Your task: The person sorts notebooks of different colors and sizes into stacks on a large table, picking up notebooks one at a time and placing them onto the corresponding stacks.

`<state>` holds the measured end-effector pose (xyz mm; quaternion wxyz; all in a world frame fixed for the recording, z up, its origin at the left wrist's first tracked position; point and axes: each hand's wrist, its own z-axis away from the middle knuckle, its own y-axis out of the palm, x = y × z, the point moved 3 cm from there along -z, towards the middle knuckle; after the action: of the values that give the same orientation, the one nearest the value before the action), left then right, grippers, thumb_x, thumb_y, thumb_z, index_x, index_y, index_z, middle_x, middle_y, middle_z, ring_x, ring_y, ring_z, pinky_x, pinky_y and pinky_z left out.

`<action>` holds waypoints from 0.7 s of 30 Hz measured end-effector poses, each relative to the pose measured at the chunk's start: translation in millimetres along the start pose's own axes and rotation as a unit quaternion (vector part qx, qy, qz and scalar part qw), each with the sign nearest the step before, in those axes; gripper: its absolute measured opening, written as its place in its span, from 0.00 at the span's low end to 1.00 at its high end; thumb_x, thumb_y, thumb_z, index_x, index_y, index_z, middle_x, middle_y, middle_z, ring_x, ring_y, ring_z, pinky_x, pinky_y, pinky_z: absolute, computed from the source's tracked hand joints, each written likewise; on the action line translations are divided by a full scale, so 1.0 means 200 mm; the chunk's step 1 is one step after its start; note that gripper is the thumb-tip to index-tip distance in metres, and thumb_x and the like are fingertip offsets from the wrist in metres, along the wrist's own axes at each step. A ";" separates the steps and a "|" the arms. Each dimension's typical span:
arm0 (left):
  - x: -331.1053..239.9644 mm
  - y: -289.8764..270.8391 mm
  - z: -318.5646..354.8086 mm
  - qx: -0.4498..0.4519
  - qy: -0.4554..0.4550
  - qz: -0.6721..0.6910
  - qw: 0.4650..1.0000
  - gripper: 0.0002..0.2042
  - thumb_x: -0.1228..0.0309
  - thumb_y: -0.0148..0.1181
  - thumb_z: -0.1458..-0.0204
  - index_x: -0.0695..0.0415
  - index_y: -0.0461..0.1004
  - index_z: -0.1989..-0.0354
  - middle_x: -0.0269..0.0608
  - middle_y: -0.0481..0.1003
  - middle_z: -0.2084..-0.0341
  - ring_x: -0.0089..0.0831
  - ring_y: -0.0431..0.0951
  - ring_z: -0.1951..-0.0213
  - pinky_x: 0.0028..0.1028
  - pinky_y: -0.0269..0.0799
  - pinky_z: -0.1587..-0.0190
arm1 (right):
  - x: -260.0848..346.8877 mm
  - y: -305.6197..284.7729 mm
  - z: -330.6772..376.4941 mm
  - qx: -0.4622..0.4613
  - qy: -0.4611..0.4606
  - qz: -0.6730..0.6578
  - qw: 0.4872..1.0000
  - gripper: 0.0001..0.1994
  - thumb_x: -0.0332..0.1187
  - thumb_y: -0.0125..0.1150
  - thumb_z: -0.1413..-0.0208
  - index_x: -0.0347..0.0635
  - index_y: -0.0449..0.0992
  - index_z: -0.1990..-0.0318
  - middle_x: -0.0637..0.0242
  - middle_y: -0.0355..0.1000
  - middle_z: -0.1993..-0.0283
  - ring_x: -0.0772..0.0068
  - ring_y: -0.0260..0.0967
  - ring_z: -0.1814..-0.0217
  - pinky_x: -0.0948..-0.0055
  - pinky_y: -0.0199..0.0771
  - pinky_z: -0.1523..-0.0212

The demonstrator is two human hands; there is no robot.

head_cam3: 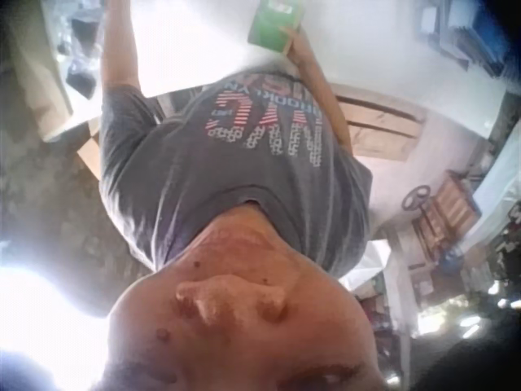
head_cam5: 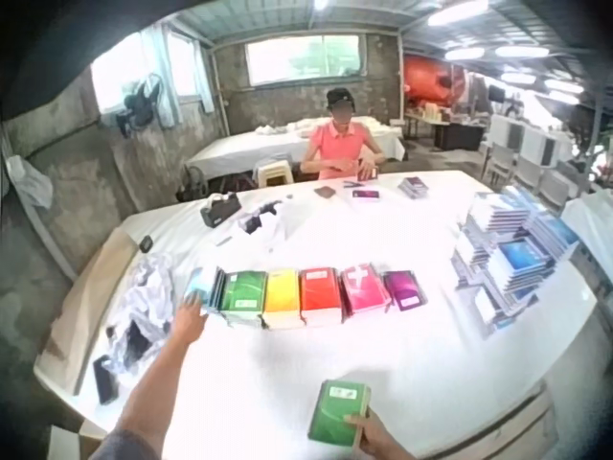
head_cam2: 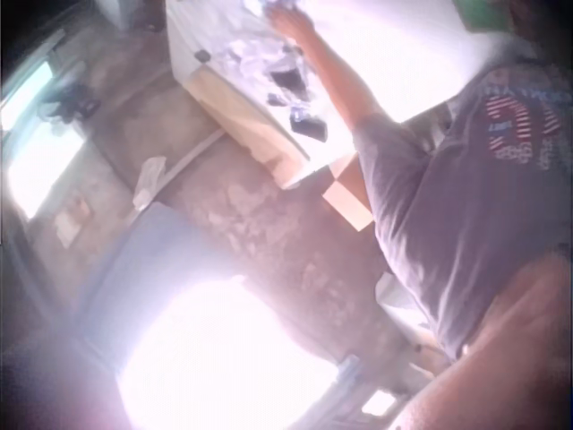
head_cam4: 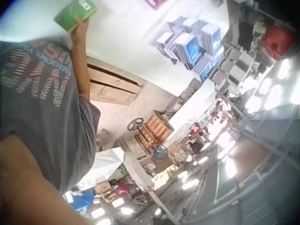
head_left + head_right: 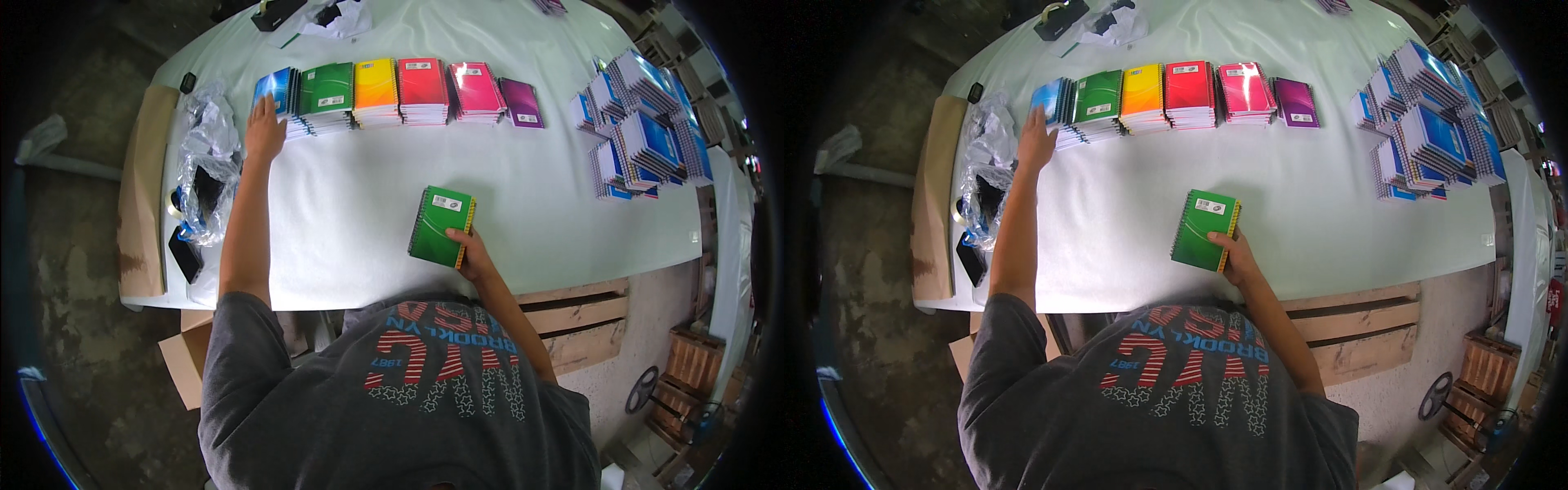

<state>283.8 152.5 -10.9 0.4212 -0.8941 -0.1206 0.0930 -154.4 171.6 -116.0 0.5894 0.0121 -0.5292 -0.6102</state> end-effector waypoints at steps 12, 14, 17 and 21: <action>0.15 -0.21 -0.04 0.048 -0.236 0.277 0.930 0.17 0.57 0.51 0.43 0.61 0.74 0.69 0.39 0.75 0.79 0.28 0.76 0.74 0.27 0.71 0.68 | 0.01 0.03 0.01 0.000 -0.025 -0.005 1.000 0.28 0.32 0.61 0.53 0.34 0.58 0.45 0.58 0.66 0.52 0.68 0.67 0.51 0.68 0.72 0.53; 0.08 -0.22 -0.02 0.041 -0.247 0.346 0.904 0.17 0.58 0.51 0.43 0.61 0.74 0.68 0.35 0.74 0.78 0.23 0.74 0.73 0.24 0.71 0.68 | 0.01 0.02 0.01 -0.004 -0.028 -0.001 1.000 0.28 0.32 0.61 0.53 0.34 0.58 0.45 0.58 0.66 0.52 0.67 0.67 0.51 0.68 0.72 0.53; -0.11 -0.28 -0.03 0.042 -0.277 0.487 0.827 0.15 0.61 0.49 0.41 0.61 0.73 0.63 0.33 0.74 0.71 0.20 0.73 0.69 0.23 0.70 0.66 | 0.03 0.03 0.02 0.000 -0.035 -0.010 0.999 0.28 0.32 0.61 0.52 0.33 0.58 0.45 0.58 0.66 0.52 0.67 0.67 0.51 0.68 0.71 0.52; -0.38 -0.38 0.01 0.096 -0.270 0.586 0.758 0.13 0.64 0.47 0.40 0.60 0.71 0.57 0.34 0.74 0.64 0.22 0.74 0.65 0.23 0.69 0.62 | 0.03 0.04 0.02 -0.007 -0.035 -0.017 0.999 0.28 0.32 0.60 0.51 0.33 0.58 0.44 0.57 0.66 0.51 0.66 0.68 0.51 0.67 0.71 0.52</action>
<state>200.8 179.1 51.5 0.3176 -0.6830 0.3276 0.5704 -152.3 171.4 -105.0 0.5606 -0.0042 -0.5451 -0.6234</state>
